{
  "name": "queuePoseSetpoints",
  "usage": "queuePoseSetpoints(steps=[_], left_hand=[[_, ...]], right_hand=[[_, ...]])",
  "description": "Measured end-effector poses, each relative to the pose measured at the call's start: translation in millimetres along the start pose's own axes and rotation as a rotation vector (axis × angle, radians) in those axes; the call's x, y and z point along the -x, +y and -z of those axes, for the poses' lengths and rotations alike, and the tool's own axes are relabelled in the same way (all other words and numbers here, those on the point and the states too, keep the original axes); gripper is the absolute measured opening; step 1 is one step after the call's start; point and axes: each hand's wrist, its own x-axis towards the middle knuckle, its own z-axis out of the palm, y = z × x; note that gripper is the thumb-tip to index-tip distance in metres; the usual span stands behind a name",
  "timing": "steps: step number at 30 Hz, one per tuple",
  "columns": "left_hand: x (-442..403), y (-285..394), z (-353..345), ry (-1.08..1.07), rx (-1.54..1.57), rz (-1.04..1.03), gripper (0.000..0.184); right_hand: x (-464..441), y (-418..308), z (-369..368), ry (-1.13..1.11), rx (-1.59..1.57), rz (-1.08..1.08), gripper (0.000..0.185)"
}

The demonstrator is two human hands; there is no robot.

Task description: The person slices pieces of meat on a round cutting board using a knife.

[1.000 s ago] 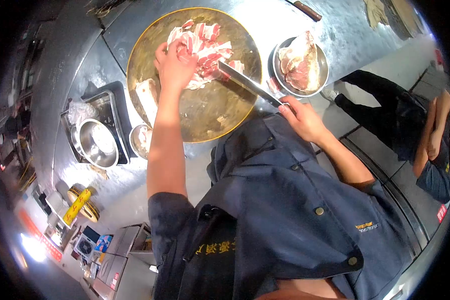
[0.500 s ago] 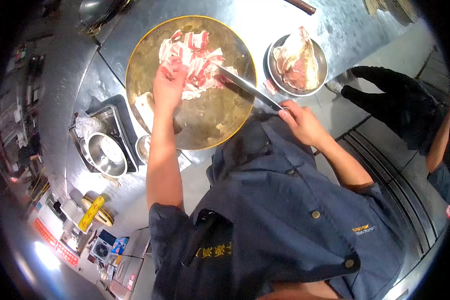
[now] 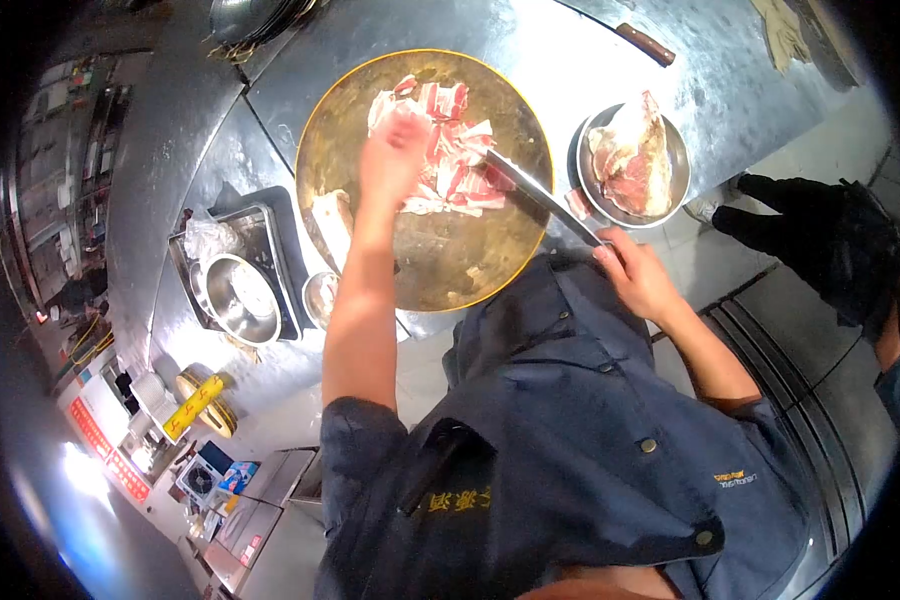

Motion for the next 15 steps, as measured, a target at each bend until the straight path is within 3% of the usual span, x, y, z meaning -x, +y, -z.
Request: queuePoseSetpoints(steps=[1, 3, 4, 6, 8, 10, 11, 13, 15], left_hand=[[-20.5, 1.7, 3.0, 0.234, -0.026, 0.046, 0.047], [-51.3, -29.5, 6.1, 0.38, -0.614, -0.243, 0.05], [-65.7, -38.2, 9.9, 0.377, -0.606, -0.244, 0.05], [-84.9, -49.4, 19.1, 0.102, -0.311, -0.111, 0.06], [-91.4, -56.3, 24.7, 0.08, -0.275, 0.012, 0.052], [-81.7, -50.8, 40.6, -0.169, 0.392, 0.216, 0.047], [-72.8, -49.2, 48.5, -0.171, 0.392, 0.222, 0.047], [-54.6, -42.1, 66.2, -0.245, 1.04, 0.139, 0.054], [-34.3, -22.6, 79.4, -0.209, 1.162, 0.145, 0.057]], right_hand=[[0.9, -2.4, 1.7, 0.022, 0.017, 0.035, 0.03], [3.2, -11.1, 3.9, 0.008, 0.05, 0.061, 0.03], [2.5, -14.9, 4.5, -0.01, 0.082, 0.096, 0.03], [-1.0, -19.4, 2.3, -0.043, 0.199, 0.168, 0.031], [-8.9, -28.6, -1.4, -0.078, 0.308, 0.241, 0.032], [-23.2, -45.1, -6.8, -0.213, 0.396, 0.292, 0.037], [-30.1, -44.6, -15.6, -0.221, 0.395, 0.314, 0.039], [-43.0, -47.9, -25.7, -0.23, 0.416, 0.321, 0.039], [-51.8, -47.3, -30.3, -0.163, 0.447, 0.376, 0.037]])
